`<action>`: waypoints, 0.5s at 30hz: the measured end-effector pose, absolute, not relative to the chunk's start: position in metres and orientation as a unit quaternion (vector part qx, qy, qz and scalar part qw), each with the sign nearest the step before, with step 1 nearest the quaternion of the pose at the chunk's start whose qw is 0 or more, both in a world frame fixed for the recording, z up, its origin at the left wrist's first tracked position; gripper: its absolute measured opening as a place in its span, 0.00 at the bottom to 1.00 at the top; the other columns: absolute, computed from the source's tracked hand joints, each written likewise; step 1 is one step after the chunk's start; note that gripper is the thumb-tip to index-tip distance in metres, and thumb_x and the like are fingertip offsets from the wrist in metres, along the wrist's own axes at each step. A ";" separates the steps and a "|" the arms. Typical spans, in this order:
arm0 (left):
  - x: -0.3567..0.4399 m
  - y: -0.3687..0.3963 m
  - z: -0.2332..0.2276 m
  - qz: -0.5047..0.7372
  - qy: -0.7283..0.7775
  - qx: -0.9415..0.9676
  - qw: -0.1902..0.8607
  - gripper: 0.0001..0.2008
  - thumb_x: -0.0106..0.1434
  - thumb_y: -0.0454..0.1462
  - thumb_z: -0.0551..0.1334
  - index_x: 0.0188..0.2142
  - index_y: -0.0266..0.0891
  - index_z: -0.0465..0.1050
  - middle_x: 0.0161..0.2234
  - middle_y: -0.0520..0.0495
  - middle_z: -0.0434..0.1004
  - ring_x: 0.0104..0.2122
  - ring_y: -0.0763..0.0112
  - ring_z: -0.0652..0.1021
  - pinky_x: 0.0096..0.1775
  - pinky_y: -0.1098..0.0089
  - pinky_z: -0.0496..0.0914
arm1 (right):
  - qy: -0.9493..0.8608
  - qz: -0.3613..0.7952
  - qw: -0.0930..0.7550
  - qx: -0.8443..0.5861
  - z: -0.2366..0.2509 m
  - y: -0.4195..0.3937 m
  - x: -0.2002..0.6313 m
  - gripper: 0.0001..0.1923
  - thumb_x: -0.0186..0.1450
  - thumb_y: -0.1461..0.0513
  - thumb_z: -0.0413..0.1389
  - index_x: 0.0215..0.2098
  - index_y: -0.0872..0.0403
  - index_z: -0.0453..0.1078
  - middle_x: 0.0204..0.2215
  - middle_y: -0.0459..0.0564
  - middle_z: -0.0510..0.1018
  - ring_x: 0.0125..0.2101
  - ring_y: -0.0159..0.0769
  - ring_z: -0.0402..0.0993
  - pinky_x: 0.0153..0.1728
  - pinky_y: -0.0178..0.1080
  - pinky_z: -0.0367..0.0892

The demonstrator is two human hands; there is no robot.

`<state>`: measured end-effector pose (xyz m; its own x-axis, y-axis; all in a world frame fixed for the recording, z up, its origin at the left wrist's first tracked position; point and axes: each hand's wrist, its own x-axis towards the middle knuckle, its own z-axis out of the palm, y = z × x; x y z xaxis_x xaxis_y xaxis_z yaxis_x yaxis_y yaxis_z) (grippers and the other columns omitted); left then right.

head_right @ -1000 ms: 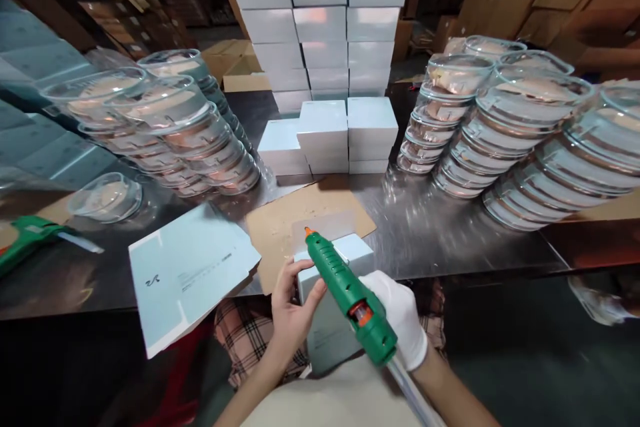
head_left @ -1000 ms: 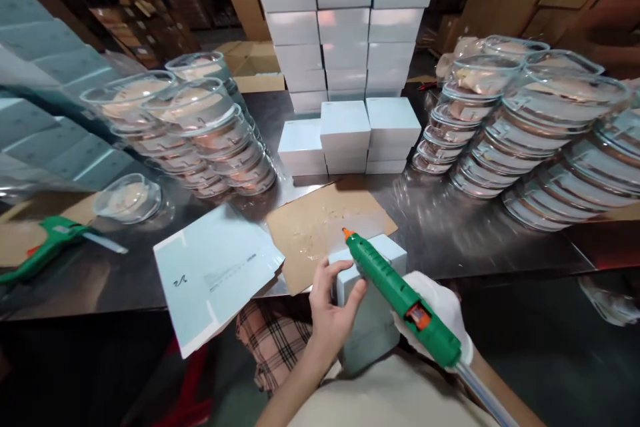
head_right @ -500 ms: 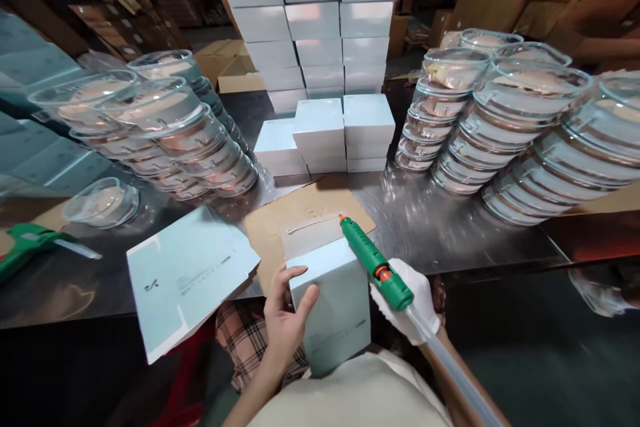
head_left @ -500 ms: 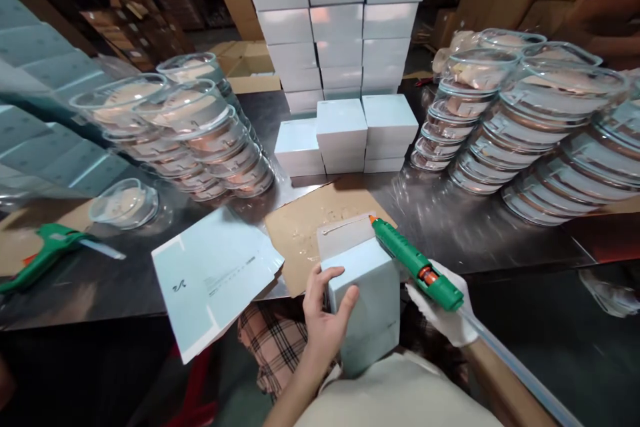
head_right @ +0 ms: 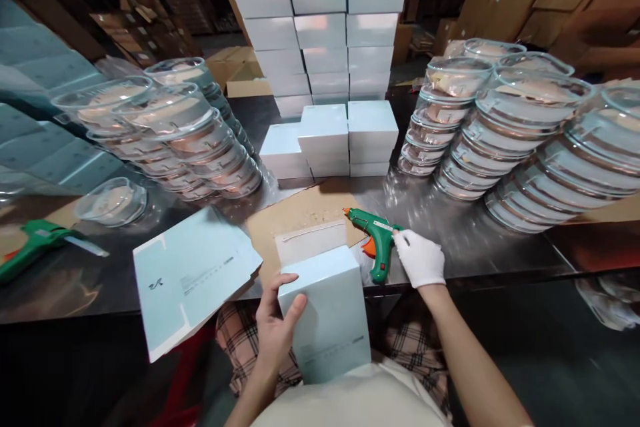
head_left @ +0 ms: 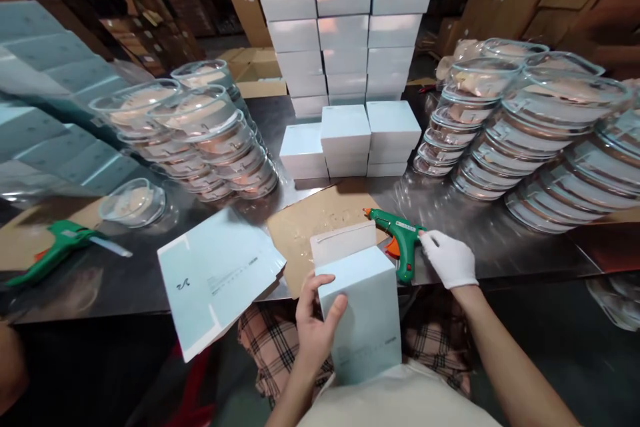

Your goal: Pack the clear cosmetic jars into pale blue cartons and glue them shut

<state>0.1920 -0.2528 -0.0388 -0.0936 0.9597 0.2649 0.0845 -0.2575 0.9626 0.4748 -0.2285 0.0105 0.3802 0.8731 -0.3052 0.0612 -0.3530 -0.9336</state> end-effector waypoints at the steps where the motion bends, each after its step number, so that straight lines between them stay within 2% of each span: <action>1: 0.193 -0.253 -0.040 0.570 0.467 0.555 0.387 0.15 0.62 0.49 0.72 0.42 0.44 0.80 0.44 0.47 0.79 0.48 0.62 0.78 0.49 0.69 0.70 | -0.348 0.437 0.469 -0.684 0.017 -0.231 0.472 0.14 0.60 0.52 0.68 0.37 0.52 0.80 0.39 0.57 0.87 0.40 0.48 0.83 0.38 0.41 0.76; 3: 0.196 -0.253 -0.041 0.566 0.449 0.564 0.400 0.14 0.61 0.49 0.72 0.41 0.45 0.80 0.44 0.46 0.80 0.50 0.60 0.78 0.50 0.68 0.70 | -0.380 0.458 0.473 -0.650 0.023 -0.232 0.459 0.21 0.56 0.51 0.71 0.44 0.52 0.82 0.46 0.56 0.86 0.46 0.48 0.82 0.45 0.43 0.77; 5: 0.199 -0.254 -0.041 0.562 0.435 0.564 0.420 0.16 0.61 0.51 0.72 0.40 0.45 0.79 0.46 0.44 0.80 0.55 0.56 0.77 0.53 0.65 0.70 | -0.403 0.520 0.458 -0.598 0.022 -0.228 0.444 0.27 0.52 0.50 0.73 0.46 0.55 0.82 0.45 0.55 0.86 0.45 0.49 0.82 0.46 0.45 0.77; 7: 0.201 -0.253 -0.041 0.558 0.440 0.546 0.444 0.19 0.59 0.52 0.73 0.40 0.43 0.77 0.51 0.40 0.79 0.59 0.51 0.75 0.57 0.60 0.69 | -0.409 0.565 0.459 -0.551 0.015 -0.224 0.435 0.29 0.52 0.47 0.73 0.44 0.57 0.81 0.41 0.55 0.85 0.42 0.48 0.82 0.45 0.46 0.77; 9: 0.201 -0.251 -0.042 0.570 0.443 0.505 0.473 0.24 0.58 0.53 0.73 0.45 0.44 0.73 0.54 0.38 0.77 0.59 0.48 0.76 0.57 0.55 0.70 | -0.439 0.585 0.470 -0.495 0.010 -0.226 0.435 0.33 0.55 0.39 0.70 0.45 0.56 0.80 0.43 0.56 0.84 0.46 0.48 0.81 0.49 0.47 0.75; 12: 0.199 -0.246 -0.046 0.616 0.386 0.462 0.508 0.33 0.59 0.51 0.74 0.57 0.51 0.60 0.51 0.42 0.77 0.54 0.53 0.80 0.55 0.53 0.74 | -0.568 0.590 0.442 -0.366 0.012 -0.236 0.446 0.45 0.54 0.29 0.63 0.51 0.54 0.78 0.54 0.59 0.79 0.57 0.52 0.75 0.59 0.52 0.68; 13: 0.198 -0.244 -0.047 0.629 0.361 0.463 0.510 0.34 0.60 0.49 0.74 0.58 0.52 0.57 0.50 0.44 0.77 0.54 0.55 0.81 0.55 0.53 0.74 | -0.615 0.575 0.421 -0.337 0.016 -0.240 0.449 0.45 0.53 0.29 0.63 0.54 0.52 0.76 0.57 0.60 0.77 0.59 0.53 0.73 0.62 0.53 0.66; 15: 0.194 -0.240 -0.049 0.625 0.335 0.495 0.502 0.28 0.62 0.48 0.73 0.56 0.52 0.63 0.49 0.46 0.76 0.54 0.57 0.80 0.56 0.54 0.73 | -0.700 0.508 0.375 -0.334 0.024 -0.244 0.452 0.38 0.59 0.38 0.67 0.59 0.49 0.74 0.59 0.59 0.74 0.60 0.49 0.72 0.63 0.53 0.64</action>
<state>0.1944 -0.2404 -0.0490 -0.0055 0.9593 0.2823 -0.2968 -0.2711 0.9156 0.4517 -0.2444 0.0243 -0.4954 0.8484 0.1864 0.0856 0.2613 -0.9615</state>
